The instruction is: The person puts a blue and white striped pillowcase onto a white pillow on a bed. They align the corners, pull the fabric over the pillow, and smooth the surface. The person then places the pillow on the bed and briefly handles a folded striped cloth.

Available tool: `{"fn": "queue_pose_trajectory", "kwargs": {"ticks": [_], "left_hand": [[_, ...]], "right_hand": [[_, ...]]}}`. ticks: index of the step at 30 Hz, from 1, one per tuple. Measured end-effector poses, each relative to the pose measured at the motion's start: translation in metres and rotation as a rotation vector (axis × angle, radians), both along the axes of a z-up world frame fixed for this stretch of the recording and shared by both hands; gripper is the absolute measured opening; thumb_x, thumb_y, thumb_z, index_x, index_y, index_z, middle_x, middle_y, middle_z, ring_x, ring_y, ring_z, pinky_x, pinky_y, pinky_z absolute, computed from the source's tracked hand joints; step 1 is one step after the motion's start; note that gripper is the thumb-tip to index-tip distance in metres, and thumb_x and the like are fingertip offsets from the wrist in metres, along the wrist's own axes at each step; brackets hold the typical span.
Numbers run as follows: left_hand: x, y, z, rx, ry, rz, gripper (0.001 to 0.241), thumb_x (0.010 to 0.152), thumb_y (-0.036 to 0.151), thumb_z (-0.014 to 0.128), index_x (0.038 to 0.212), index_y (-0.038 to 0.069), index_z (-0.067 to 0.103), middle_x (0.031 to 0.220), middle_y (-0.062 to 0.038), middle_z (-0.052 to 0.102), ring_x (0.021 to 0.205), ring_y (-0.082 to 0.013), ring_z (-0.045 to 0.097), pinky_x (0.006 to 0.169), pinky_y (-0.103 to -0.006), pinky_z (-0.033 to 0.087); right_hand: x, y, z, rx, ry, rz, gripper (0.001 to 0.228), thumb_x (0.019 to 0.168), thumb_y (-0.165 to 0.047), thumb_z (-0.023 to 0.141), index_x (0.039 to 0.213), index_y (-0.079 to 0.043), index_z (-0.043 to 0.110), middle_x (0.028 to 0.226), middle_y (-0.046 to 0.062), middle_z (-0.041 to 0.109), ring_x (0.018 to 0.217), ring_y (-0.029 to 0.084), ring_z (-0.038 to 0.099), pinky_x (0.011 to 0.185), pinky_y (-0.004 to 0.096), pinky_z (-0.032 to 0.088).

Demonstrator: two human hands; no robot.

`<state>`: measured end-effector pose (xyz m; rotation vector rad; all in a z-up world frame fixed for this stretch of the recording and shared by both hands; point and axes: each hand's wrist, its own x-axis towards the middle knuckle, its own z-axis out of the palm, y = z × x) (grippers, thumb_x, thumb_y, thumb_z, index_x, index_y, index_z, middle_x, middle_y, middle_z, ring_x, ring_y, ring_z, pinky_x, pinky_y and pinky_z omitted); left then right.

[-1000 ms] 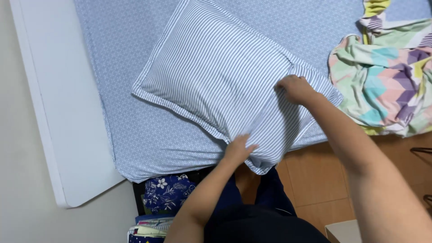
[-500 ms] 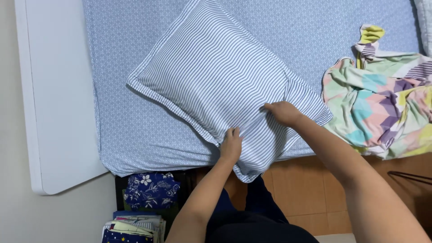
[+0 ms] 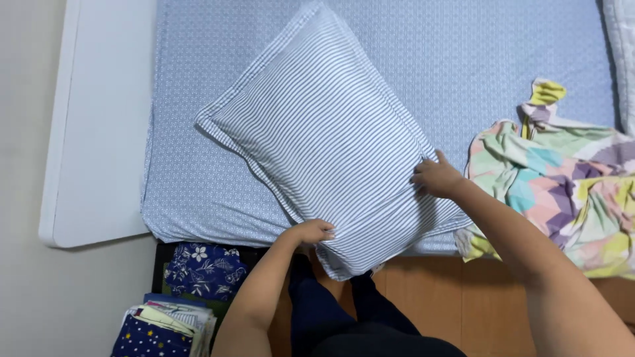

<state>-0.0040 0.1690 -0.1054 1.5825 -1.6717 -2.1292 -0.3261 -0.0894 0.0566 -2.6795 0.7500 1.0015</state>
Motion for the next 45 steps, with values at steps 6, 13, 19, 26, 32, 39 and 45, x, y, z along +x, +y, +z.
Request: {"fn": "queue_pose_trajectory", "kwargs": {"ticks": [6,13,19,26,32,39,45], "left_hand": [[-0.025,-0.027,0.019,-0.115,-0.114,0.599,0.043,0.094,0.047,0.068,0.115,0.009,0.074,0.109,-0.014,0.076,0.101,-0.0273,0.071,0.089,-0.0385,0.054],[-0.045,-0.031,0.047,-0.359,-0.265,0.865,0.035,0.093,0.041,0.071,0.095,0.007,0.076,0.086,-0.014,0.073,0.079,-0.029,0.069,0.074,-0.0416,0.054],[-0.015,0.0,-0.009,-0.651,-0.492,1.293,0.016,0.096,0.021,0.07,0.095,0.005,0.069,0.096,-0.015,0.07,0.09,-0.0285,0.068,0.081,-0.041,0.055],[0.062,-0.016,-0.083,-0.278,-0.477,1.541,0.048,0.093,0.045,0.073,0.105,-0.002,0.069,0.101,-0.016,0.072,0.091,-0.0316,0.067,0.083,-0.0432,0.052],[0.089,-0.067,-0.12,0.145,0.094,1.391,0.053,0.096,0.045,0.067,0.121,-0.002,0.063,0.107,-0.013,0.072,0.092,-0.026,0.065,0.078,-0.0417,0.051],[0.04,-0.101,0.03,-0.022,0.827,1.187,0.038,0.104,0.026,0.057,0.13,-0.001,0.062,0.125,-0.009,0.07,0.112,-0.0177,0.065,0.101,-0.0352,0.047],[0.015,-0.138,0.107,-0.151,0.728,0.837,0.041,0.105,0.035,0.066,0.088,-0.001,0.072,0.078,-0.005,0.069,0.068,-0.0137,0.059,0.064,-0.0313,0.047]], "right_hand": [[-0.026,-0.03,-0.034,0.143,-0.257,-0.616,0.039,0.101,-0.026,0.056,0.14,-0.025,0.063,0.109,0.015,0.073,0.104,0.035,0.07,0.099,0.05,0.054],[0.01,-0.034,-0.009,0.02,0.001,-0.612,0.046,0.085,-0.029,0.064,0.131,-0.026,0.065,0.115,0.01,0.072,0.106,0.033,0.07,0.093,0.048,0.055],[0.051,0.062,-0.016,-0.305,-0.554,-0.512,0.036,0.082,-0.012,0.069,0.118,-0.012,0.07,0.109,0.015,0.066,0.101,0.032,0.062,0.095,0.048,0.046],[0.131,0.235,-0.054,0.268,-0.43,-0.789,0.045,0.093,-0.039,0.067,0.12,-0.004,0.057,0.105,0.018,0.069,0.088,0.037,0.07,0.077,0.05,0.057],[0.138,0.289,-0.106,1.262,-0.197,-1.645,0.064,0.092,-0.063,0.058,0.125,-0.007,0.06,0.095,0.014,0.069,0.081,0.028,0.068,0.077,0.045,0.057],[0.153,0.272,-0.139,1.8,-1.399,-2.179,0.098,0.087,-0.08,0.044,0.125,0.01,0.047,0.097,0.019,0.067,0.081,0.029,0.07,0.081,0.041,0.06],[0.107,0.17,-0.003,0.215,-1.812,-2.126,0.038,0.105,-0.033,0.058,0.124,-0.001,0.058,0.109,0.005,0.07,0.095,0.015,0.071,0.092,0.036,0.059]]}}
